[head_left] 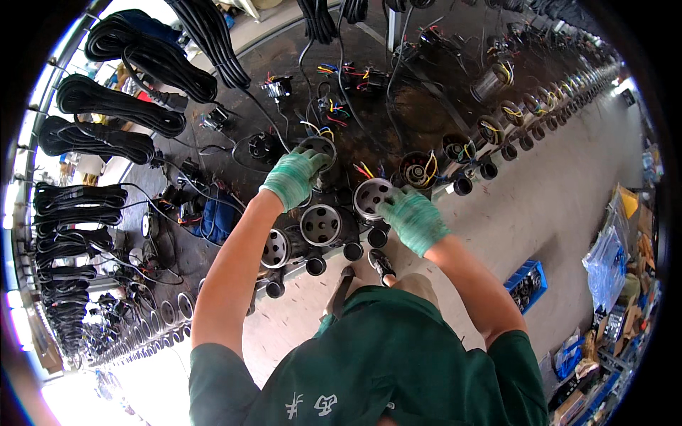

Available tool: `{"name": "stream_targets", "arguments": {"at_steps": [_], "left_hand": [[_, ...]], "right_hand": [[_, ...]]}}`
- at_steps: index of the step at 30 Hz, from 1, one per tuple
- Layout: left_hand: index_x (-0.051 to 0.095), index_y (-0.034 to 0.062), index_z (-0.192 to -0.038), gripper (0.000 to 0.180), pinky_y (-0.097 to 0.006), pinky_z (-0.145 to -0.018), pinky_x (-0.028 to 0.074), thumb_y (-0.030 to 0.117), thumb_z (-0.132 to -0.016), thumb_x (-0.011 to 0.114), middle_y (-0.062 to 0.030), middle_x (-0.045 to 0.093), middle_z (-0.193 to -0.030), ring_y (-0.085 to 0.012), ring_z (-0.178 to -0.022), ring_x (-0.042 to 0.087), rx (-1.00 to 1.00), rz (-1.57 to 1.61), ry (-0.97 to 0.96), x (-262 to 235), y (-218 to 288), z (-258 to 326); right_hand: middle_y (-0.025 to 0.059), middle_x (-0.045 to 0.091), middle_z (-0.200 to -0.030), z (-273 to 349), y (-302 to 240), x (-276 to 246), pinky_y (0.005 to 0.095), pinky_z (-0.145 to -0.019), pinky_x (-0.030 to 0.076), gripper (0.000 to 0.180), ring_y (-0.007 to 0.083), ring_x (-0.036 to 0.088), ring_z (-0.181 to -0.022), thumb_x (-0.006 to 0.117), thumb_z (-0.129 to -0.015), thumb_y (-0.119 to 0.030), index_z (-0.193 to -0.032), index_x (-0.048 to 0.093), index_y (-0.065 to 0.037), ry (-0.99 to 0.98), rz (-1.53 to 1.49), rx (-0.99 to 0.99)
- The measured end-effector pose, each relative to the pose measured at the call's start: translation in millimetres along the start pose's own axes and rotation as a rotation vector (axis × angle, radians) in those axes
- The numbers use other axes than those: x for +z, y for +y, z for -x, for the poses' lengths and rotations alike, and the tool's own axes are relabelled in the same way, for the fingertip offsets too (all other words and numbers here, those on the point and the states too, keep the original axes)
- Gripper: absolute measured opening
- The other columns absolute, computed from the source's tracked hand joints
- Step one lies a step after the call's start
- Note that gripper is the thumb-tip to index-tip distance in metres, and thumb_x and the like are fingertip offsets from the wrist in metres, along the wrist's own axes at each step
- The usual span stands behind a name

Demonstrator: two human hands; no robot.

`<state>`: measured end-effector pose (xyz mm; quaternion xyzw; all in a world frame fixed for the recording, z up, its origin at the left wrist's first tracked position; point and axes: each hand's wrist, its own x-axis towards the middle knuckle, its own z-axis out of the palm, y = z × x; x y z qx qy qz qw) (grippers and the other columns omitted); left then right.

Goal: The person carries a blue bin filled with metal pulleys to a long assembly table. They repeatedly pick up the pulleys from the bin and place them into the tops of cylindrical metal housings arranged in a row. The person continues this process until the bin is empty, then returns the empty bin to its original location.

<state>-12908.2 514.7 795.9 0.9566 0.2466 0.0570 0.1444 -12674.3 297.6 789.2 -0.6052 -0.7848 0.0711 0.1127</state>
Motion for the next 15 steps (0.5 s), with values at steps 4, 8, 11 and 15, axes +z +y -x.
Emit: {"name": "stream_targets", "arguments": {"at_steps": [4, 8, 11, 15], "left_hand": [[0.064, 0.012, -0.125, 0.043, -0.047, -0.096, 0.051, 0.005, -0.083, 0.067, -0.0154, 0.066, -0.12, -0.0404, -0.111, 0.06, 0.03, -0.02, -0.024, -3.8, -1.3, 8.9], [0.063, 0.0123, -0.127, 0.043, -0.047, -0.096, 0.051, 0.008, -0.085, 0.066, -0.0145, 0.064, -0.122, -0.0394, -0.11, 0.06, 0.02, -0.112, -0.102, -11.3, -9.0, 11.3], [0.064, 0.0132, -0.128, 0.046, -0.049, -0.097, 0.051, 0.014, -0.083, 0.07, -0.0153, 0.064, -0.125, -0.04, -0.113, 0.06, 0.079, -0.091, -0.057, -11.7, -14.5, 14.0], [0.063, 0.0099, -0.13, 0.049, -0.048, -0.102, 0.049, 0.012, -0.081, 0.07, -0.0184, 0.062, -0.13, -0.0422, -0.118, 0.058, 0.09, -0.007, 0.001, -32.1, 12.8, 18.3]], "right_hand": [[0.0115, 0.06, -0.125, -2.1, -14.8, 19.2, 0.0432, -0.09, 0.054, 0.031, 0.033, 0.061, -0.108, 0.067, -0.081, -0.011, -0.112, 0.066, -0.012, 0.004, 0.091, 0.1], [0.0138, 0.056, -0.136, -1.1, -23.5, 44.8, 0.044, -0.092, 0.054, 0.037, 0.0343, 0.062, -0.107, 0.066, -0.086, -0.013, -0.122, 0.062, -0.011, 0.077, 0.087, 0.181], [0.0159, 0.052, -0.143, 13.7, -41.7, 34.4, 0.0447, -0.094, 0.054, 0.043, 0.0363, 0.063, -0.109, 0.066, -0.09, -0.016, -0.132, 0.058, -0.012, -0.012, -0.004, 0.247], [0.0156, 0.055, -0.14, 75.3, -54.5, 11.3, 0.0461, -0.092, 0.054, 0.044, 0.0371, 0.064, -0.109, 0.065, -0.093, -0.022, -0.134, 0.057, -0.011, 0.142, -0.208, 0.497]]}}
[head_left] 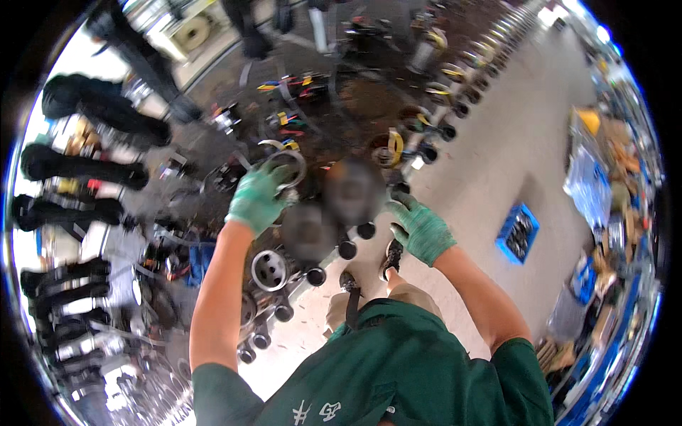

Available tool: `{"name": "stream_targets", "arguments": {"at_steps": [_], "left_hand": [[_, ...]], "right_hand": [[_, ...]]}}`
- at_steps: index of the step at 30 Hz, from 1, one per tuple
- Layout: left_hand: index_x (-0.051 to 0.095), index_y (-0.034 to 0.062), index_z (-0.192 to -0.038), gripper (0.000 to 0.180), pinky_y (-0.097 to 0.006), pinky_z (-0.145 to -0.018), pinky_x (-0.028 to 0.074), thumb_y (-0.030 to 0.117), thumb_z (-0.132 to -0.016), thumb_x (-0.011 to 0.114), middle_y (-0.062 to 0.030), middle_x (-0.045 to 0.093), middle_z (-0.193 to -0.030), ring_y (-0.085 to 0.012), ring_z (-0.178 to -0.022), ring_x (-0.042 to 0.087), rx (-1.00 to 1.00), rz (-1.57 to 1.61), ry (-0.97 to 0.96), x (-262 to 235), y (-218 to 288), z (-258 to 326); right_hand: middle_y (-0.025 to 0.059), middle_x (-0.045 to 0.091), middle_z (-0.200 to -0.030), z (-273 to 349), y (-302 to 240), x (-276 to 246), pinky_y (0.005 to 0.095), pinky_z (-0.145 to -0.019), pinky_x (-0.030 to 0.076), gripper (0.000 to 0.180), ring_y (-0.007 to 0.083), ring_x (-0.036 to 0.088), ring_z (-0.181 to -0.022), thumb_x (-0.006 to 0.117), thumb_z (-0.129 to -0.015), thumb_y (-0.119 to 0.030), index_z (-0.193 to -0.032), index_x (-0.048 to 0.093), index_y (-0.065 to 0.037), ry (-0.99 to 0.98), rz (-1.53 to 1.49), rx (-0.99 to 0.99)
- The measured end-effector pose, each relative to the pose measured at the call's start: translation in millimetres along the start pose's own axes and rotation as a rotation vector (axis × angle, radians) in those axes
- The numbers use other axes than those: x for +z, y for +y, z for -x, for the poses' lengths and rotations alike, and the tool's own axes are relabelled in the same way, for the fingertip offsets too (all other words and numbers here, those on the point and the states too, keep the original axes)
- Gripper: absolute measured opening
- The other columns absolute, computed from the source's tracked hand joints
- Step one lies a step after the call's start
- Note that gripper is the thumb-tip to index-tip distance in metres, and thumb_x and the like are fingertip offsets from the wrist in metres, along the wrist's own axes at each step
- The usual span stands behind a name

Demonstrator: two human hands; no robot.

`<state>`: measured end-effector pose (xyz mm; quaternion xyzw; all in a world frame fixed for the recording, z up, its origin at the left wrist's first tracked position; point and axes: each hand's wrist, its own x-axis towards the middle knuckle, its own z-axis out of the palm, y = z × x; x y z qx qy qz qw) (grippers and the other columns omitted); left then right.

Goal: The person carries a blue bin filled with metal pulleys to a long assembly table. They repeatedly pick up the pulleys from the bin and place them into the tops of cylindrical metal housings arranged in a row. The person continues this process until the bin is empty, then returns the empty bin to its original location.

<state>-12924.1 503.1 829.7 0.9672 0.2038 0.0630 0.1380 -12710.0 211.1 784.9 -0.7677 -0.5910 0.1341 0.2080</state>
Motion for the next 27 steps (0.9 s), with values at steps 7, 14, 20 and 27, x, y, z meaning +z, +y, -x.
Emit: {"name": "stream_targets", "arguments": {"at_steps": [7, 14, 20, 27], "left_hand": [[0.062, 0.0016, -0.13, 0.048, -0.044, -0.107, 0.046, 0.005, -0.083, 0.071, -0.022, 0.064, -0.131, -0.0395, -0.124, 0.059, 0.049, 0.277, 0.059, -31.1, 83.6, -0.5], [0.059, 0.0017, -0.133, 0.043, -0.035, -0.093, 0.051, 0.002, -0.091, 0.068, -0.0101, 0.065, -0.124, -0.0223, -0.104, 0.064, 0.141, 0.498, -0.087, 58.7, 231.0, -43.3], [0.062, 0.0031, -0.125, 0.032, -0.021, -0.073, 0.048, 0.0, -0.094, 0.066, -0.0001, 0.066, -0.108, -0.0075, -0.084, 0.057, -0.396, 1.197, -0.545, 262.8, 257.3, -90.8], [0.063, 0.0108, -0.122, 0.026, -0.032, -0.066, 0.056, 0.014, -0.096, 0.07, -0.0048, 0.067, -0.103, -0.0162, -0.084, 0.067, -0.836, 0.47, -0.919, 350.2, 303.9, -73.6]], "right_hand": [[0.0184, 0.065, -0.126, 172.2, 145.8, 25.4, 0.0489, -0.093, 0.053, 0.037, 0.0384, 0.064, -0.114, 0.063, -0.092, -0.026, -0.126, 0.064, -0.01, -0.378, -0.014, 0.705], [0.0156, 0.069, -0.124, 537.6, 340.4, 190.9, 0.0454, -0.09, 0.057, 0.033, 0.0325, 0.069, -0.109, 0.065, -0.092, -0.031, -0.114, 0.072, -0.008, -0.5, -0.175, 1.259], [0.0149, 0.073, -0.103, 670.1, 323.8, 182.8, 0.0422, -0.068, 0.064, 0.028, 0.0299, 0.074, -0.083, 0.062, -0.096, -0.026, -0.113, 0.071, -0.005, -0.218, -0.653, 1.777], [0.0185, 0.07, -0.122, 710.8, 410.5, 156.0, 0.0456, -0.097, 0.053, 0.039, 0.0382, 0.066, -0.114, 0.061, -0.089, -0.034, -0.118, 0.07, -0.01, 0.026, -0.738, 1.713]]}}
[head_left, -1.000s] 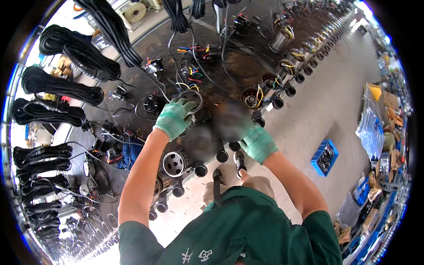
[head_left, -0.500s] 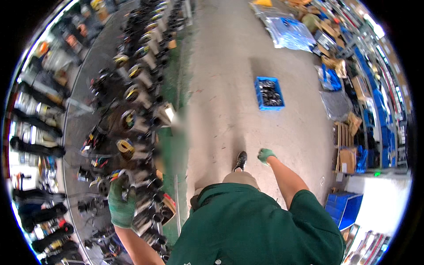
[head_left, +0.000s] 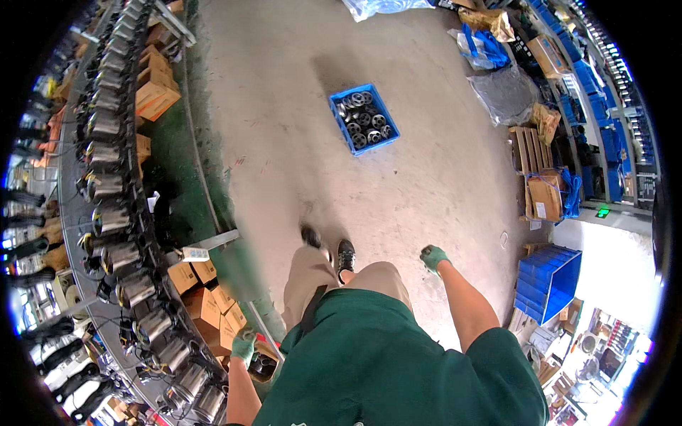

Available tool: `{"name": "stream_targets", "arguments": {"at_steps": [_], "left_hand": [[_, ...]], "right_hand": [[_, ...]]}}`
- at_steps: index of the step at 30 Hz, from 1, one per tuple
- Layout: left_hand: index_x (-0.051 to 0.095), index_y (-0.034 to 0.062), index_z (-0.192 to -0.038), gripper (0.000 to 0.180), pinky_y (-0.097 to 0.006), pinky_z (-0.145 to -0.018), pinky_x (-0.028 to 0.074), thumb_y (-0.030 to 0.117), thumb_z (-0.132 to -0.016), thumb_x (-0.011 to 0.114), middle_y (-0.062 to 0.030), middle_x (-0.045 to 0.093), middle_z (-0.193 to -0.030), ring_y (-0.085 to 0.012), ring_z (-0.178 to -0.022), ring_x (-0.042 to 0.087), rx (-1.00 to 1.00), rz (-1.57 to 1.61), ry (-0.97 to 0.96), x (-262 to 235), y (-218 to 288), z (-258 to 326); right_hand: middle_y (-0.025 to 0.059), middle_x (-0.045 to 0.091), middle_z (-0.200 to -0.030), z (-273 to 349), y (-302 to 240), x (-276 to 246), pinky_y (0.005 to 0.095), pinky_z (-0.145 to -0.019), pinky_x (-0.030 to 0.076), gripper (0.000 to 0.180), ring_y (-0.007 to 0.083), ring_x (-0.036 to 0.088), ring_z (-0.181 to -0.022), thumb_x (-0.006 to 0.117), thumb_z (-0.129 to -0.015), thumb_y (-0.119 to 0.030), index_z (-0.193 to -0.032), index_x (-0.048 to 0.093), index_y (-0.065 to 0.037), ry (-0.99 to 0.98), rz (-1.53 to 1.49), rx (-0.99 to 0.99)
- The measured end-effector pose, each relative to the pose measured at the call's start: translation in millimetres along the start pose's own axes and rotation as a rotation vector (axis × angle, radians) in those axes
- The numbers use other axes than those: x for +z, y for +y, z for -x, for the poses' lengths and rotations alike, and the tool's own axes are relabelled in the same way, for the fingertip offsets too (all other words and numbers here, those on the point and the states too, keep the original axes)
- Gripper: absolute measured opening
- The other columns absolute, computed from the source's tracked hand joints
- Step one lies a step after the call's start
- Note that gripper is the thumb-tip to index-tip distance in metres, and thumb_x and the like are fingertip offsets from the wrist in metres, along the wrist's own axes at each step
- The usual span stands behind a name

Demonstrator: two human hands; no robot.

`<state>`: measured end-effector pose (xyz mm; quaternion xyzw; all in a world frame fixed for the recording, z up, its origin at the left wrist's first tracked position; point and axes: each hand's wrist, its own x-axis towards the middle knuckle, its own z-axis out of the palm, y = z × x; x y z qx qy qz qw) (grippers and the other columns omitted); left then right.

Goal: The person carries a blue bin filled with metal pulleys to a long assembly table. They repeatedly pick up the pulleys from the bin and place them into the tops of cylindrical metal housings arranged in a row. The person continues this process until the bin is empty, then returns the empty bin to its original location.

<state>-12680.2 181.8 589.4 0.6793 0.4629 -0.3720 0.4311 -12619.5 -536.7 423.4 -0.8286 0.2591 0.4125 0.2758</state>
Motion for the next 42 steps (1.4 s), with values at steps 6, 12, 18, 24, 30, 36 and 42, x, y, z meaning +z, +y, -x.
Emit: {"name": "stream_targets", "arguments": {"at_steps": [6, 12, 18, 24, 30, 36, 42], "left_hand": [[0.062, 0.0119, -0.124, 0.031, -0.034, -0.063, 0.057, 0.02, -0.095, 0.07, -0.004, 0.067, -0.103, -0.0178, -0.08, 0.067, -0.113, -0.069, -0.107, 35.6, 86.0, -90.9], [0.063, 0.0116, -0.123, 0.025, -0.027, -0.068, 0.052, 0.014, -0.098, 0.067, -0.0001, 0.066, -0.104, -0.0113, -0.084, 0.061, 0.151, -0.03, -0.039, 137.4, 301.7, -262.9], [0.061, 0.0092, -0.13, 0.031, -0.027, -0.075, 0.054, 0.012, -0.099, 0.064, -0.0008, 0.07, -0.111, -0.0109, -0.092, 0.064, 0.426, 0.0, -0.304, 296.3, 510.0, -309.9], [0.057, 0.0032, -0.136, 0.039, -0.032, -0.095, 0.052, 0.007, -0.097, 0.061, -0.0111, 0.068, -0.124, -0.019, -0.113, 0.065, 0.58, -0.336, -0.328, 477.4, 573.9, -395.9], [0.056, 0.0085, -0.137, 0.044, -0.043, -0.1, 0.052, 0.012, -0.094, 0.061, -0.0206, 0.062, -0.131, -0.0375, -0.117, 0.062, 0.879, -0.607, -0.264, 631.8, 619.1, -467.9], [0.059, 0.0121, -0.132, 0.043, -0.046, -0.091, 0.055, 0.021, -0.091, 0.068, -0.0171, 0.064, -0.121, -0.0348, -0.109, 0.065, 0.941, -1.121, -0.194, 721.2, 618.1, -535.8], [0.061, 0.011, -0.128, 0.045, -0.046, -0.092, 0.054, 0.024, -0.087, 0.073, -0.015, 0.065, -0.118, -0.0338, -0.109, 0.064, 1.028, -1.083, -0.214, 735.6, 620.6, -547.1]], "right_hand": [[0.0213, 0.071, -0.117, -22.6, -134.3, -120.8, 0.044, -0.095, 0.054, 0.033, 0.0386, 0.066, -0.112, 0.059, -0.093, -0.027, -0.12, 0.068, -0.012, 0.052, -0.005, -0.018], [0.0201, 0.07, -0.118, -125.3, -183.7, -221.4, 0.0435, -0.095, 0.053, 0.028, 0.039, 0.066, -0.111, 0.054, -0.098, -0.02, -0.121, 0.068, -0.012, 0.021, 0.103, -0.08], [0.0202, 0.065, -0.126, -320.5, -217.9, -268.3, 0.0449, -0.102, 0.05, 0.032, 0.0393, 0.062, -0.118, 0.048, -0.097, -0.013, -0.122, 0.067, -0.011, -0.024, 0.343, -0.219], [0.0215, 0.062, -0.131, -533.9, -239.7, -258.3, 0.0459, -0.104, 0.048, 0.038, 0.0381, 0.059, -0.123, 0.053, -0.095, -0.01, -0.132, 0.061, -0.014, -0.086, 0.551, -0.274], [0.0152, 0.054, -0.144, -690.8, -225.7, -235.4, 0.0413, -0.111, 0.047, 0.049, 0.0355, 0.056, -0.13, 0.052, -0.094, 0.0, -0.141, 0.058, -0.014, -0.139, 0.869, -0.573], [0.0126, 0.057, -0.14, -709.9, -244.8, -233.5, 0.0402, -0.105, 0.052, 0.049, 0.0325, 0.061, -0.123, 0.059, -0.091, -0.001, -0.138, 0.061, -0.014, -0.301, 1.118, -0.672], [0.0135, 0.064, -0.13, -713.8, -222.7, -234.3, 0.0411, -0.098, 0.055, 0.048, 0.0349, 0.064, -0.115, 0.071, -0.082, -0.003, -0.128, 0.064, -0.012, -0.258, 0.995, -0.781]]}}
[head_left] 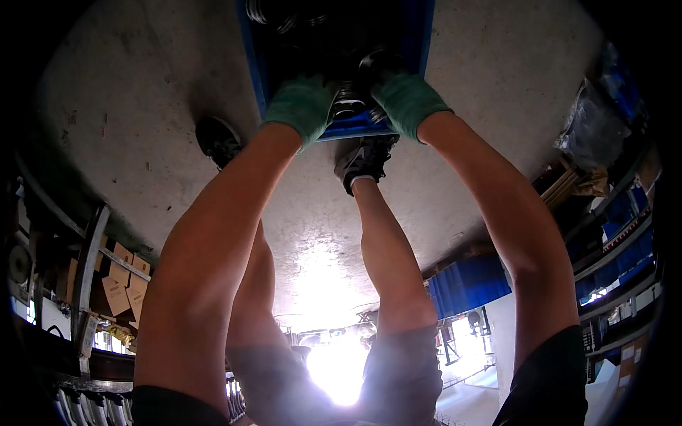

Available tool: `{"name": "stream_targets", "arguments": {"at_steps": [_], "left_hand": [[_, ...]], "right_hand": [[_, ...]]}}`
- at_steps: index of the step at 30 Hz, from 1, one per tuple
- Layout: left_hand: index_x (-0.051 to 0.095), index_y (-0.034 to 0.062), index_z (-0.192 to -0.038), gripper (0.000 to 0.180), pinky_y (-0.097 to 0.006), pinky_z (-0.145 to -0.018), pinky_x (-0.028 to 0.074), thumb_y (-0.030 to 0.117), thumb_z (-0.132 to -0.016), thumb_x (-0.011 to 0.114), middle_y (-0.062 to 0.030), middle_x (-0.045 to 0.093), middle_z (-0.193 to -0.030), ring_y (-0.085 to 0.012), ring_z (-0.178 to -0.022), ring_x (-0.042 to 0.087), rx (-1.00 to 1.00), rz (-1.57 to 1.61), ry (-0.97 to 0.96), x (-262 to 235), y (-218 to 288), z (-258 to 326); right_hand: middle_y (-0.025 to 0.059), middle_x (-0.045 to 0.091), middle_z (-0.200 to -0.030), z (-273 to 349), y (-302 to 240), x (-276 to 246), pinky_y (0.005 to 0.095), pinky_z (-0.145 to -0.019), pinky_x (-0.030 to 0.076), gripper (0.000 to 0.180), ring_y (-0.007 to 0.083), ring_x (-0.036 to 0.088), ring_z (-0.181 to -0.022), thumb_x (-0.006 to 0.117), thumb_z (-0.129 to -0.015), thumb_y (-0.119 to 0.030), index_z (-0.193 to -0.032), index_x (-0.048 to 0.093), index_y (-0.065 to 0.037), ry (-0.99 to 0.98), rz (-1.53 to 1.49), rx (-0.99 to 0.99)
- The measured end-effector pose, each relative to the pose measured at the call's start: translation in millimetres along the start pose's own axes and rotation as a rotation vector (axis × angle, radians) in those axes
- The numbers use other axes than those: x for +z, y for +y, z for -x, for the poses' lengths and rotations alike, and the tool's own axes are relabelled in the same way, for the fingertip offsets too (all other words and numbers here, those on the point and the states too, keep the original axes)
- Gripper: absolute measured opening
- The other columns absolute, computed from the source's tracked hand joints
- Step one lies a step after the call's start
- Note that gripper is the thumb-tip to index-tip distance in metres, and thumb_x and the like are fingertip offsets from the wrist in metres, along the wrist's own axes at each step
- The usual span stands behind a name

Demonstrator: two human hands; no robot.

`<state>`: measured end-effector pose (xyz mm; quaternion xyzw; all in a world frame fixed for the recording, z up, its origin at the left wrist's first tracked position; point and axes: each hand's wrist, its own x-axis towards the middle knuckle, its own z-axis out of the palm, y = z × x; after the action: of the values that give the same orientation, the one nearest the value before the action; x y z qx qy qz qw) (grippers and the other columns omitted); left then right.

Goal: The person carries a blue bin filled with metal pulleys to a long assembly table. They repeatedly pick up the pulleys from the bin and place them into the tops of cylindrical metal housings arranged in a row. The person continues this process until the bin is empty, then returns the empty bin to its original location.

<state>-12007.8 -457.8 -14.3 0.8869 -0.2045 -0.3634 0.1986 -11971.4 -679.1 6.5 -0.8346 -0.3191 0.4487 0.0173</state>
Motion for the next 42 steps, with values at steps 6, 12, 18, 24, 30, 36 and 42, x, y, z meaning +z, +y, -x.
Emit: {"name": "stream_targets", "arguments": {"at_steps": [6, 12, 18, 24, 30, 36, 42], "left_hand": [[0.061, 0.0106, -0.129, 0.049, -0.046, -0.093, 0.053, 0.021, -0.084, 0.077, -0.0145, 0.065, -0.122, -0.0338, -0.11, 0.064, -0.012, 0.032, -0.051, -0.5, -5.7, 1.1], [0.057, 0.0134, -0.138, 0.056, -0.045, -0.095, 0.053, 0.017, -0.085, 0.076, -0.0153, 0.065, -0.126, -0.0345, -0.113, 0.064, 0.048, -0.069, -0.153, 0.8, -20.4, 1.2], [0.053, 0.0141, -0.144, 0.063, -0.044, -0.097, 0.053, 0.005, -0.085, 0.073, -0.0181, 0.061, -0.133, -0.0357, -0.116, 0.063, 0.16, -0.01, -0.152, 3.7, -35.1, 0.2], [0.048, 0.0108, -0.148, 0.07, -0.041, -0.101, 0.053, -0.005, -0.083, 0.068, -0.0203, 0.058, -0.138, -0.0383, -0.12, 0.061, 0.037, 0.278, -0.291, -10.3, -27.6, 4.5], [0.048, 0.0039, -0.146, 0.068, -0.039, -0.1, 0.053, -0.009, -0.081, 0.064, -0.0227, 0.059, -0.135, -0.0348, -0.118, 0.063, -0.072, 0.641, -0.148, -0.1, -13.0, 13.6], [0.055, 0.0085, -0.143, 0.06, -0.039, -0.099, 0.053, 0.001, -0.084, 0.064, -0.0211, 0.065, -0.13, -0.0362, -0.115, 0.066, -0.146, 0.635, -0.293, 27.1, 1.4, 1.5], [0.056, 0.0126, -0.142, 0.056, -0.044, -0.098, 0.053, 0.005, -0.087, 0.063, -0.0208, 0.066, -0.128, -0.0388, -0.114, 0.066, -0.223, 0.327, -0.434, 9.5, 23.8, -2.1]], "right_hand": [[0.0174, 0.066, -0.124, 22.2, -3.0, -8.4, 0.0424, -0.099, 0.055, 0.055, 0.0365, 0.063, -0.117, 0.082, -0.077, -0.01, -0.128, 0.064, -0.014, 0.0, -0.369, 0.199], [0.0153, 0.062, -0.133, -6.7, 20.8, -37.8, 0.0425, -0.106, 0.052, 0.049, 0.0352, 0.06, -0.123, 0.082, -0.08, -0.017, -0.127, 0.068, -0.017, 0.205, -0.237, 0.134], [0.0141, 0.061, -0.135, -35.3, 19.6, -50.2, 0.0439, -0.109, 0.051, 0.049, 0.0345, 0.06, -0.124, 0.082, -0.079, -0.014, -0.127, 0.07, -0.017, -0.055, -0.283, 0.124], [0.0124, 0.054, -0.144, 0.3, 11.9, -22.9, 0.0393, -0.109, 0.051, 0.059, 0.0343, 0.056, -0.129, 0.083, -0.074, -0.008, -0.13, 0.068, -0.018, 0.118, -0.399, 0.045], [0.0111, 0.059, -0.137, 36.9, -13.3, -30.5, 0.0398, -0.103, 0.052, 0.059, 0.0319, 0.061, -0.12, 0.08, -0.079, -0.013, -0.135, 0.062, -0.017, 0.229, -0.465, 0.179], [0.012, 0.068, -0.12, 48.5, 3.3, -38.5, 0.0403, -0.099, 0.053, 0.045, 0.0314, 0.064, -0.113, 0.079, -0.083, -0.02, -0.125, 0.066, -0.011, 0.147, -0.422, 0.078], [0.0163, 0.068, -0.124, 9.7, 33.8, -35.2, 0.0426, -0.101, 0.054, 0.047, 0.0334, 0.065, -0.112, 0.075, -0.085, -0.032, -0.127, 0.067, -0.013, 0.081, -0.473, -0.142]]}}
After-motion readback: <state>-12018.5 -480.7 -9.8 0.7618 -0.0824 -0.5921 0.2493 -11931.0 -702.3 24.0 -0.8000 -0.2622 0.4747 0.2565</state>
